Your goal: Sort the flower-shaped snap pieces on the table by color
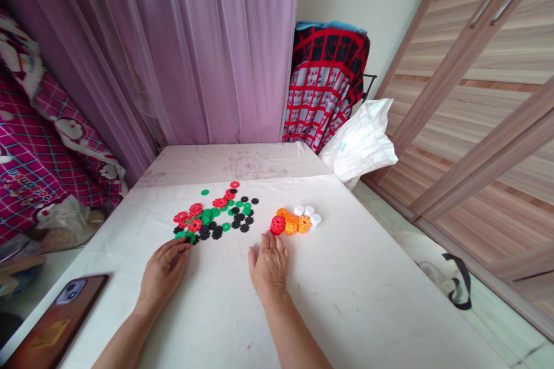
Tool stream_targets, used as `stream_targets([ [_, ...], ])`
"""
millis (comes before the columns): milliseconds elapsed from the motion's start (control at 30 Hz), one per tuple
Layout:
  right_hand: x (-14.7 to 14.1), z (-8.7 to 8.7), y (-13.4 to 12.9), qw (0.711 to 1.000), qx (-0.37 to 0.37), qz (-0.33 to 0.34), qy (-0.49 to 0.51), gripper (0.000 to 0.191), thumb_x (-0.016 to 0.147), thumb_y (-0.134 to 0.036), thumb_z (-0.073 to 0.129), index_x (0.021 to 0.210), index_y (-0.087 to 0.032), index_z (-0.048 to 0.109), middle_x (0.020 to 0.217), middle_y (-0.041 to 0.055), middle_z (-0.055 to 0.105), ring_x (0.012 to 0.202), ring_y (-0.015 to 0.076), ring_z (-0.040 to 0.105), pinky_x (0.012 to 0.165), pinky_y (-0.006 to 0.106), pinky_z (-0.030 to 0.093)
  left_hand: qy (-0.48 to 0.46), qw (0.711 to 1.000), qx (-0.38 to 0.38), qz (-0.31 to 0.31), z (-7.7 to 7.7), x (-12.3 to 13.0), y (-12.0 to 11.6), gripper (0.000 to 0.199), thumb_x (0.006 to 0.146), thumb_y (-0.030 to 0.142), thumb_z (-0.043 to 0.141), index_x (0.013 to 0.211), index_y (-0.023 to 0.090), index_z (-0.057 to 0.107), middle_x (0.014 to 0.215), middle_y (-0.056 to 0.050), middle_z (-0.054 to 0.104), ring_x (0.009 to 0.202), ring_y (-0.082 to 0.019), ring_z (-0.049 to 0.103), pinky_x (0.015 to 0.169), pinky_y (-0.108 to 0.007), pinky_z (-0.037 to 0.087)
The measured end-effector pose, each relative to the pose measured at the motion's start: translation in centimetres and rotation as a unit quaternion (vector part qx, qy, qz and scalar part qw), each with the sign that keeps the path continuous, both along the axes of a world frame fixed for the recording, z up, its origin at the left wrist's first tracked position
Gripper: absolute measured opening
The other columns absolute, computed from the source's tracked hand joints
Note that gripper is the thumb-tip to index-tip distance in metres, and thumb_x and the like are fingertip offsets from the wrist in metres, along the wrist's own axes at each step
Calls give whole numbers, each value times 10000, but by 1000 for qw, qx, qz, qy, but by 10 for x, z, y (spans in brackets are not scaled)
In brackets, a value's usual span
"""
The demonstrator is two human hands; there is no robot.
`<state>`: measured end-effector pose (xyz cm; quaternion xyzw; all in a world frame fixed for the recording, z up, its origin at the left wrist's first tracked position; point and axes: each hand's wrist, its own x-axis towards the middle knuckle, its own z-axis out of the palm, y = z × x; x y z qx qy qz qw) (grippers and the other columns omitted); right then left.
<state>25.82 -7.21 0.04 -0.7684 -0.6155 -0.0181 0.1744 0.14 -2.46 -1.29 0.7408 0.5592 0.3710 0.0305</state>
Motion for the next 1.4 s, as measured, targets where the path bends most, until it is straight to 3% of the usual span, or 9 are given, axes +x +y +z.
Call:
stream_targets([
  [233, 4, -3, -1, 1000, 22, 3, 5, 373, 924, -331, 511, 1235, -143, 596, 1307, 148, 612, 1222, 302, 501, 981, 426, 368, -8, 1000, -1, 3, -2, -1, 1, 312, 878, 396, 472, 886, 246, 745, 1031, -62, 743, 968, -244, 683, 886, -409, 554],
  [467, -8, -1, -5, 989, 39, 132, 45, 228, 899, -214, 518, 1076, -225, 661, 1197, 70, 663, 1104, 228, 563, 964, 362, 406, -21, 1000, -8, -4, -7, -4, 3, 292, 876, 354, 472, 908, 239, 738, 1054, -63, 738, 985, -240, 676, 902, -412, 550],
  [567, -18, -5, 2, 986, 52, 151, 46, 331, 901, -202, 488, 1203, -214, 625, 1315, 85, 602, 1197, 235, 520, 1027, 378, 386, -17, 1000, -9, 12, -9, -3, 7, 305, 882, 347, 457, 961, 232, 729, 1120, -75, 716, 1067, -261, 645, 955, -440, 522],
  [733, -31, -14, 40, 990, 82, 113, 38, 534, 926, -243, 432, 1441, -106, 423, 1542, 154, 350, 1401, 264, 330, 1129, 413, 301, 28, 996, -22, 82, -10, 3, 18, 406, 906, 394, 429, 1213, 224, 632, 1346, -109, 594, 1308, -330, 480, 1069, -525, 408],
  [1000, -35, -1, 131, 999, 1, -5, 53, 551, 990, -413, 342, 1476, -160, 399, 1545, 192, 332, 1421, 321, 302, 1124, 534, 227, 92, 976, -96, 170, -9, 4, 41, 659, 920, 541, 399, 1426, 122, 432, 1506, -205, 413, 1405, -366, 352, 1124, -584, 281],
  [1133, -30, 0, 144, 995, -63, 75, 25, 513, 997, -427, 310, 1435, -211, 469, 1527, 129, 393, 1414, 306, 322, 1144, 536, 195, 134, 971, -139, 143, -2, 1, 55, 679, 929, 565, 360, 1451, 134, 404, 1511, -173, 419, 1418, -322, 348, 1156, -566, 232],
  [1267, -32, -13, 131, 976, -34, 214, 25, 503, 979, -379, 356, 1436, -195, 462, 1512, 99, 424, 1402, 247, 352, 1171, 452, 214, 159, 968, -162, 104, 3, 4, 68, 684, 932, 571, 356, 1468, 145, 383, 1528, -145, 398, 1436, -305, 322, 1168, -571, 211],
  [1333, -33, -17, 132, 973, 5, 226, 48, 514, 979, -360, 341, 1449, -177, 438, 1504, 101, 435, 1391, 216, 369, 1171, 403, 240, 160, 970, -165, 84, 5, 6, 75, 685, 935, 571, 353, 1477, 152, 369, 1532, -139, 393, 1441, -301, 314, 1171, -572, 206],
  [1400, -34, -14, 146, 981, 31, 179, 67, 519, 985, -351, 312, 1459, -169, 420, 1519, 115, 407, 1395, 217, 360, 1166, 409, 252, 161, 971, -167, 59, 5, 8, 80, 685, 939, 573, 339, 1483, 157, 361, 1536, -132, 385, 1445, -295, 306, 1174, -564, 207],
])
